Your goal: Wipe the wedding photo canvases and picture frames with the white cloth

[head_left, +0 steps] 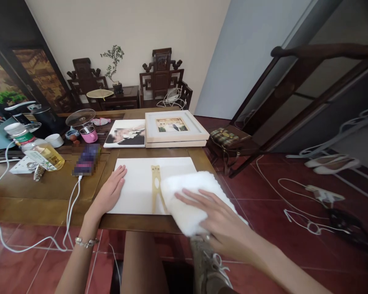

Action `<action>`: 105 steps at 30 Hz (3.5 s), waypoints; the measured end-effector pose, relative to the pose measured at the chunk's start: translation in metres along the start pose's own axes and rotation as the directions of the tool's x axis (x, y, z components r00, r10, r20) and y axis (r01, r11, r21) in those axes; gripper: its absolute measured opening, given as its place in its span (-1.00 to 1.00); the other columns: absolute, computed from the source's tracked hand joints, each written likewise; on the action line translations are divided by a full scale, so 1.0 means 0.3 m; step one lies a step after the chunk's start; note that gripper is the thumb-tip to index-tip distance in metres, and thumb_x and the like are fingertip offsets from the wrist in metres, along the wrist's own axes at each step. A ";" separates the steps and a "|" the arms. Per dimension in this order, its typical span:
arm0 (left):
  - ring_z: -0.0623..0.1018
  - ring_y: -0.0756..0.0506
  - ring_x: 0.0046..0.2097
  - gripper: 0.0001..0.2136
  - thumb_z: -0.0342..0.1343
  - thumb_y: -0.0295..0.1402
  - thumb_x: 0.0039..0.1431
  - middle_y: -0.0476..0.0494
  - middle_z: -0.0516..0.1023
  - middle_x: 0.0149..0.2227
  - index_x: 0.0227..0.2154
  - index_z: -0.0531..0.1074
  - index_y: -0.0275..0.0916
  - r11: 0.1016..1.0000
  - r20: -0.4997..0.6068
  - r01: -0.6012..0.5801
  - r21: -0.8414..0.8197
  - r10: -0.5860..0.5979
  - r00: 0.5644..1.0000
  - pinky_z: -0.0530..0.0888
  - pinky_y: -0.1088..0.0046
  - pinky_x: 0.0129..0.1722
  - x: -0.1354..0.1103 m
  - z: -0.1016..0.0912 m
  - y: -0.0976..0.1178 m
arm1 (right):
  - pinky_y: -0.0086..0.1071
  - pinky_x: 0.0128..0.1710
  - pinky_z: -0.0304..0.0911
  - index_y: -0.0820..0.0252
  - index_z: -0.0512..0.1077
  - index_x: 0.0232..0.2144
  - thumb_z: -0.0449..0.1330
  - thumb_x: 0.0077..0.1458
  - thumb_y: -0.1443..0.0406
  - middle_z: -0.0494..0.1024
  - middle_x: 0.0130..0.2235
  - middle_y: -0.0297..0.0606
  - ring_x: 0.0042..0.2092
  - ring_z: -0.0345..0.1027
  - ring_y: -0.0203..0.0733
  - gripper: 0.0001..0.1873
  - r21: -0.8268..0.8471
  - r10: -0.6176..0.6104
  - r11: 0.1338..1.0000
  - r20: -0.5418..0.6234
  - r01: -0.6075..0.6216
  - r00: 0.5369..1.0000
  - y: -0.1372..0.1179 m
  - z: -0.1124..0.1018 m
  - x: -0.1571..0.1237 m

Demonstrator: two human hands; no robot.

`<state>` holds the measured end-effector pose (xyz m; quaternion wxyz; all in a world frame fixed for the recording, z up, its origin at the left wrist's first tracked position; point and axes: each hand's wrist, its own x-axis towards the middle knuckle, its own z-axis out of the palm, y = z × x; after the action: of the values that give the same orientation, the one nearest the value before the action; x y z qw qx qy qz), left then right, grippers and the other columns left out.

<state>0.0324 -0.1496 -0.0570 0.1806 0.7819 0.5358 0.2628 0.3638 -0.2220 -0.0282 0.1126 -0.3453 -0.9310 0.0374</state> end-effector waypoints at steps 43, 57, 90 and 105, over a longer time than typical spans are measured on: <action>0.09 -0.12 0.34 -0.55 -0.24 -0.18 0.35 -0.16 0.14 0.31 0.21 0.20 -0.23 1.000 0.006 -0.002 0.009 0.002 1.000 0.00 0.14 0.32 0.000 0.004 -0.001 | 0.19 0.26 -0.39 0.15 0.60 -0.32 0.22 -0.07 0.33 -0.02 0.33 -0.09 0.33 -0.32 0.24 -0.78 0.207 -0.127 0.973 0.090 0.106 0.988 -0.145 0.048 0.134; 0.07 -0.12 0.34 -0.55 -0.25 -0.19 0.35 -0.16 0.13 0.31 0.21 0.19 -0.22 1.000 0.015 -0.012 0.007 0.012 1.000 -0.01 0.12 0.32 -0.002 0.004 -0.007 | 0.18 0.19 -0.08 0.30 0.49 -0.08 0.11 0.07 0.40 0.14 0.27 0.05 0.29 -0.10 0.27 -0.65 -0.099 0.113 0.990 0.153 -0.099 0.982 0.057 0.030 0.494; 0.08 -0.09 0.34 -0.54 -0.27 -0.21 0.34 -0.21 0.14 0.30 0.20 0.21 -0.29 1.000 0.013 -0.014 -0.013 0.014 1.000 0.00 0.17 0.32 -0.002 0.000 -0.005 | 0.33 0.15 -0.17 0.24 0.58 -0.26 0.15 0.07 0.26 0.16 0.25 0.15 0.25 -0.07 0.45 -0.74 0.050 -0.205 0.979 0.166 0.200 0.965 -0.290 0.028 0.297; 0.06 -0.10 0.34 -0.50 -0.28 -0.14 0.35 -0.12 0.05 0.34 0.26 0.09 -0.23 0.983 -0.084 0.011 -0.183 -0.026 0.996 -0.04 0.25 0.33 -0.017 -0.013 0.020 | 0.18 0.17 -0.10 0.30 0.52 -0.13 0.11 0.07 0.36 0.21 0.23 0.14 0.25 -0.01 0.33 -0.68 -0.144 -0.135 0.979 0.051 0.141 0.989 -0.086 0.078 0.524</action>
<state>0.0330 -0.1564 -0.0517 0.2307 0.7450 0.5240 0.3423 0.2263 -0.1389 -0.0183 0.0701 -0.2862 -0.9551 -0.0323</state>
